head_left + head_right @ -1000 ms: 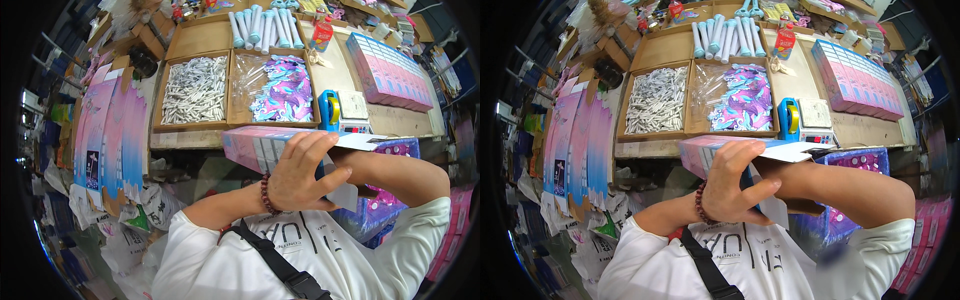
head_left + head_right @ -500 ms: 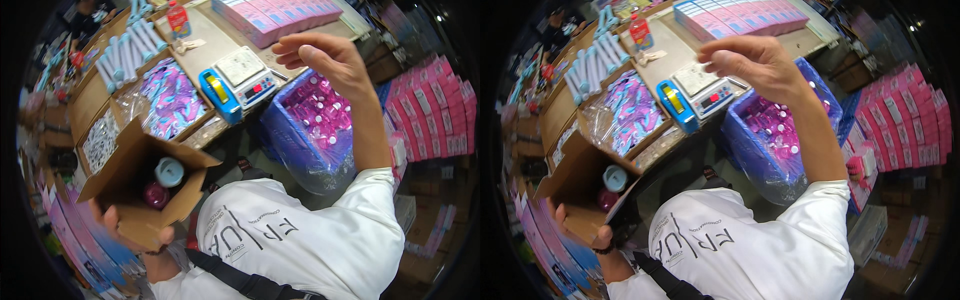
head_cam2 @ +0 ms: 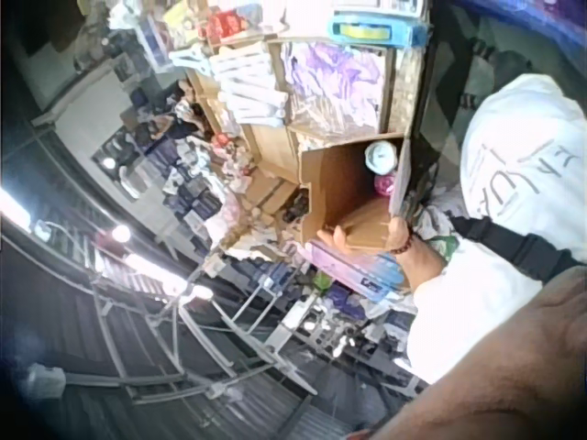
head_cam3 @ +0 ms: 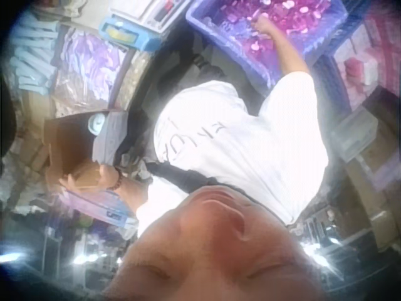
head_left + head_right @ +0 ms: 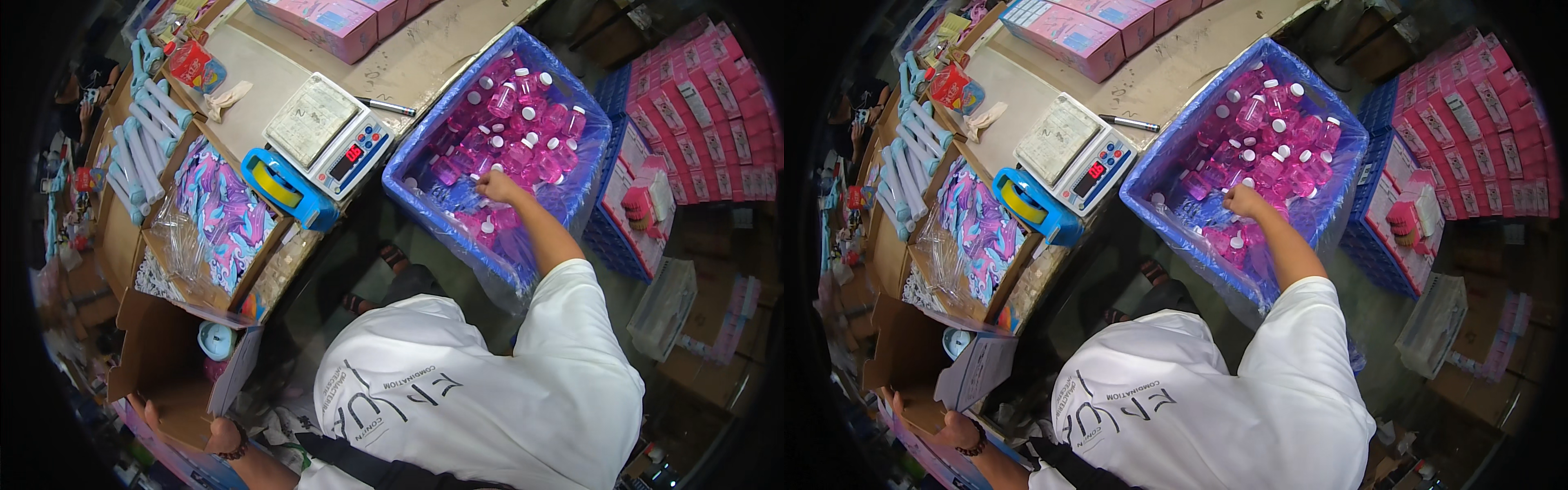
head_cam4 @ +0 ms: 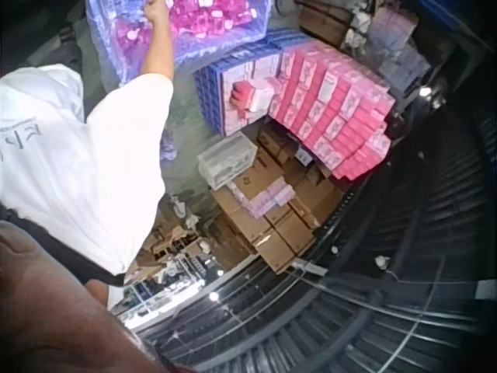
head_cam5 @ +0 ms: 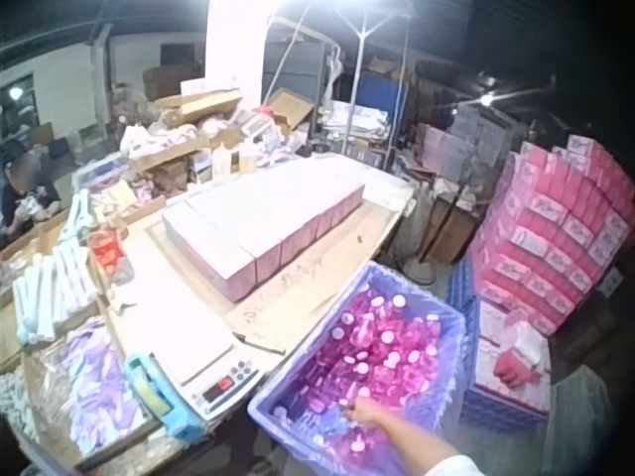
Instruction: The person assembles bubble machines by placing a pink bottle, a blue perforated cap, and white sticks into a small box, then closes the box and stacks it. The person repeats this process with additional components from the table.
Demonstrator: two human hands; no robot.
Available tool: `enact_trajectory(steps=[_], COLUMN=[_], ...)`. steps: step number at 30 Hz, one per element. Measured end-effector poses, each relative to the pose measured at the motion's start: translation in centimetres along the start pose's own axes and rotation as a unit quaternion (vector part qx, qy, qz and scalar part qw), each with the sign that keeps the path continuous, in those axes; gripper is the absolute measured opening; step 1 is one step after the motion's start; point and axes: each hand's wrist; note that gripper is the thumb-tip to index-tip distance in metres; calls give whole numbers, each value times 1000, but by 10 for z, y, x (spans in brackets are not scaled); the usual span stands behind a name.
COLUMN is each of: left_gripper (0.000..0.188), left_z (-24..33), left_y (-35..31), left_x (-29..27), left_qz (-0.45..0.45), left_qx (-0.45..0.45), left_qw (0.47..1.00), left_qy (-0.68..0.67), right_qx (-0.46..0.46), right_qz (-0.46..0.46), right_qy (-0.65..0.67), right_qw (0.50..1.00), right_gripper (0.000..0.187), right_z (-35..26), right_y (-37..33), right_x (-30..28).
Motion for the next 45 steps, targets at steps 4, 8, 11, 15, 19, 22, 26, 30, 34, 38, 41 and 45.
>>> enact_trajectory(steps=[4, 8, 11, 15, 19, 22, 26, 30, 34, 38, 41, 45], left_gripper=[95, 97, 97, 91, 90, 87, 83, 89, 91, 94, 94, 88], left_z=[-1, -1, 2, 13, 28, 34, 38, 38, 34, 34, 37, 40], left_y=[2, 3, 6, 6, -2, -4, 3, 6, 3, -2, -10, -23], left_x=[2, 2, 3, 9, 15, 22, 19, 13, 10, 9, 6, -4], left_qz=[-4, -10, -16, -21, -1, 1, -34, -57, -52, -37, -26, -2], left_qx=[-5, -11, -6, -19, -29, -28, 19, 24, 46, 67, 69, 63], left_qw=[999, 999, 998, 999, 999, 987, 988, 977, 981, 981, 982, 983], left_qy=[34, 47, 60, 34, -24, -159, -151, -202, -180, -180, -171, -171], right_qx=[14, 21, 41, 118, 53, 82, 67, 34, -261, -482, -689, -680], right_qz=[-22, -30, 25, 4, 37, 115, 129, 62, 32, 24, -15, -100], right_qy=[22, 40, -5, -75, -77, -77, 168, 384, 381, 267, -2, -174], right_qw=[999, 999, 999, 990, 995, 987, 975, 921, 886, 834, 725, 705], right_gripper=[26, 35, 52, 73, 70, 67, 63, 53, 68, 74, 64, 50], right_z=[2, -7, -19, -33, -29, -16, -17, -73, -202, -349, -440, -510], right_y=[14, 28, 41, 62, 80, 90, 67, -24, -111, -192, -228, -264], right_x=[21, 26, 32, 48, 74, 86, 54, -40, -127, -142, -141, -104])
Point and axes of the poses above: each hand's wrist, its own y-axis towards the middle knuckle, its own x-axis out of the palm, z = x × y, and after that the axes turned 2 degrees about -y, right-handed
